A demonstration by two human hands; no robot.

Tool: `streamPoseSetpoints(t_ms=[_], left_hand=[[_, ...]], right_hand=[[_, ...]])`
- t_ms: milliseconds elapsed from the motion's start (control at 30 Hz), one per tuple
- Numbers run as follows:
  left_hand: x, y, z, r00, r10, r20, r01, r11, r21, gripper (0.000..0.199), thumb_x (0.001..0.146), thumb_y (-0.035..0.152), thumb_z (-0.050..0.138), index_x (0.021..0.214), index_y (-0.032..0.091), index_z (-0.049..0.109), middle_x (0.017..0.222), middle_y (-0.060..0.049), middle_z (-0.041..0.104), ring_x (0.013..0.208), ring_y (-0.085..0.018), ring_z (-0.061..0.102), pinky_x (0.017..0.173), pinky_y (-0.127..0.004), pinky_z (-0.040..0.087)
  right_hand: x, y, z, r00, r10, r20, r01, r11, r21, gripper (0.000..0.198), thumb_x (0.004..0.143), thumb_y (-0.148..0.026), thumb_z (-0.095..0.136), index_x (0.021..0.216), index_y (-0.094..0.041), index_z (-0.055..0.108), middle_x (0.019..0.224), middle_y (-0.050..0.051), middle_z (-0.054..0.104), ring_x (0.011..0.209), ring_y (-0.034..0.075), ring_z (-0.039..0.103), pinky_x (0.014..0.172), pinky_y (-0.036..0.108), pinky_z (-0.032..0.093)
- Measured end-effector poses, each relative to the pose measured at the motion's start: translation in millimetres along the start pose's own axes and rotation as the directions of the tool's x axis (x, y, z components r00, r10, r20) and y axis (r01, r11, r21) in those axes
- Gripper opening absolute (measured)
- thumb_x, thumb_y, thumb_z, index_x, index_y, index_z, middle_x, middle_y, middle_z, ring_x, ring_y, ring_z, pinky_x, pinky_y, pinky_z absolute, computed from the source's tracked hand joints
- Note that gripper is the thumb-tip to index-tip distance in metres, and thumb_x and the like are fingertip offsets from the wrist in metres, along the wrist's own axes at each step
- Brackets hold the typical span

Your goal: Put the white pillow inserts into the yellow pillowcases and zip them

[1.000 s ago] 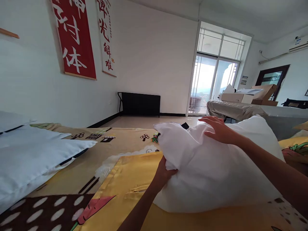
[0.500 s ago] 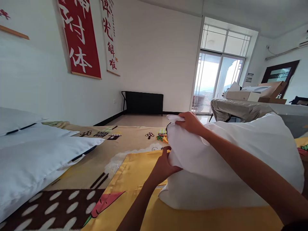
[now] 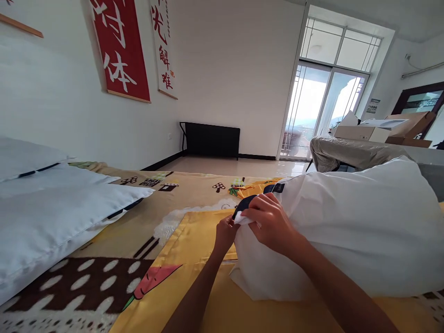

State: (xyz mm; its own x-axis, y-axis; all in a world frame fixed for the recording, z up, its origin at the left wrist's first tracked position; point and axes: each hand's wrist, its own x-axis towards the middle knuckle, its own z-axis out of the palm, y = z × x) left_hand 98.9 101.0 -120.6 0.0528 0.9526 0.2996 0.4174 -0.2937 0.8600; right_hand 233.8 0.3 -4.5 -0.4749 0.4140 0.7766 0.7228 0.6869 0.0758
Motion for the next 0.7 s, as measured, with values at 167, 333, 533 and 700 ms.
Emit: streamPoseSetpoints(t_ms=[167,333,533,700], left_hand=[[4,-12,0,0.997,-0.026,0.066,0.022,0.998,0.057,0.017,0.067,0.026,0.047,0.07,0.016,0.062,0.064,0.0,0.061,0.062,-0.015,0.054,0.056,-0.023,0.036],[11,-11,-13,0.993,-0.031,0.117,0.013,0.988,0.152,0.03,0.067,0.044,0.057,0.08,0.017,0.063,0.069,-0.002,0.063,0.063,-0.018,0.056,0.057,-0.025,0.038],[-2,37,-43,0.892,-0.057,0.449,0.064,0.998,0.0,0.025,0.079,0.038,0.048,0.073,0.016,0.058,0.058,-0.002,0.062,0.053,-0.016,0.059,0.055,-0.025,0.04],[-15,47,-35,0.766,0.183,0.616,-0.227,0.974,-0.007,0.027,0.085,0.032,0.049,0.101,0.018,0.065,0.102,-0.007,0.069,0.097,-0.021,0.061,0.083,-0.03,0.045]], right_hand=[[-52,18,37,0.982,0.118,-0.145,-0.095,0.983,0.158,0.023,0.076,-0.004,0.05,0.082,-0.018,0.066,0.071,0.003,0.057,0.07,0.016,0.047,0.067,0.031,0.037],[-71,46,42,0.976,0.164,-0.143,-0.134,0.97,0.201,0.021,0.077,-0.004,0.051,0.083,-0.018,0.066,0.073,0.003,0.058,0.074,0.016,0.048,0.07,0.032,0.04],[-71,58,33,0.947,0.248,-0.202,-0.188,0.943,0.275,0.018,0.081,-0.009,0.054,0.084,-0.021,0.067,0.073,0.002,0.059,0.073,0.016,0.049,0.071,0.032,0.042],[-70,53,27,0.934,0.256,-0.249,-0.181,0.941,0.286,0.017,0.08,-0.011,0.056,0.086,-0.021,0.067,0.073,0.002,0.059,0.072,0.015,0.05,0.069,0.032,0.041]])
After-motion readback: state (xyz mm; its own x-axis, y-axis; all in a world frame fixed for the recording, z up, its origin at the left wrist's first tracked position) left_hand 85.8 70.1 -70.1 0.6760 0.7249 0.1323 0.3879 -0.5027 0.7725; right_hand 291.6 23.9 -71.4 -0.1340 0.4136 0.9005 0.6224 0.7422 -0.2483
